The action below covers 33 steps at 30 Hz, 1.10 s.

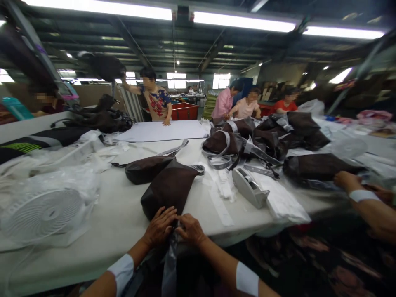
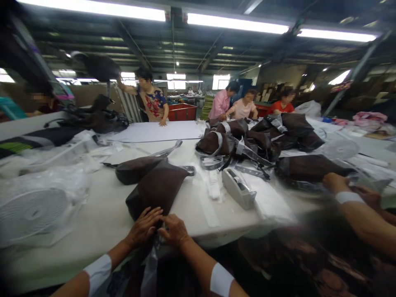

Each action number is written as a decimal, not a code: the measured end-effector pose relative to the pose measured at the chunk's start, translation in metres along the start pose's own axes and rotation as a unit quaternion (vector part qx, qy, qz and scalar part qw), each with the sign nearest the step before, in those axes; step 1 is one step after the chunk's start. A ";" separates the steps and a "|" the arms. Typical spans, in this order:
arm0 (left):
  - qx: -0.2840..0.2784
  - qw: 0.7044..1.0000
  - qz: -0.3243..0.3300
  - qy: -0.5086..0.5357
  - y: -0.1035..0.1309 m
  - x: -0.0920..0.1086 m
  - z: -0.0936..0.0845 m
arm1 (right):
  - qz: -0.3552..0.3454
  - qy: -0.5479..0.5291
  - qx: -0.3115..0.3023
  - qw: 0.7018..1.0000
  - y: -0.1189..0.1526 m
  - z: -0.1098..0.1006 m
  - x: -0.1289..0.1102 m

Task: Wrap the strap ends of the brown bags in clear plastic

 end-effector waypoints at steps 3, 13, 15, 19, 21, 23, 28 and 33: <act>0.029 0.998 -0.040 0.041 -0.001 0.008 -0.015 | 0.082 -0.218 0.081 0.969 -0.016 -0.026 0.008; 0.278 0.886 -0.369 0.036 0.087 -0.023 -0.064 | 0.377 -0.498 0.154 0.766 -0.067 -0.107 0.088; 0.245 0.861 -0.444 0.025 0.111 -0.037 -0.056 | 0.422 -0.414 0.031 0.806 -0.056 -0.095 0.090; 0.171 0.845 -0.506 -0.019 0.129 -0.048 -0.040 | 0.474 -0.384 -0.084 0.788 -0.028 -0.058 0.088; 0.153 0.833 -0.529 -0.059 0.125 -0.048 -0.038 | 0.499 -0.424 -0.087 0.751 -0.025 -0.037 0.086; 0.136 0.807 -0.568 -0.089 0.119 -0.050 -0.037 | 0.528 -0.462 -0.101 0.705 -0.029 -0.016 0.081; 0.126 0.765 -0.618 -0.129 0.106 -0.051 -0.040 | 0.586 -0.466 -0.128 0.651 -0.053 0.020 0.065; 0.128 0.779 -0.605 -0.108 0.103 -0.046 -0.041 | 0.576 -0.460 -0.118 0.665 -0.075 0.029 0.056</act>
Point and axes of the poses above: each hand's wrist, its own y-axis away from the middle knuckle, its own z-axis out of the palm, x = y × z, the point moved 6 cm from there along -y, towards the middle knuckle, and after that the axes turned 6 degrees about y, right-handed, at the moved point
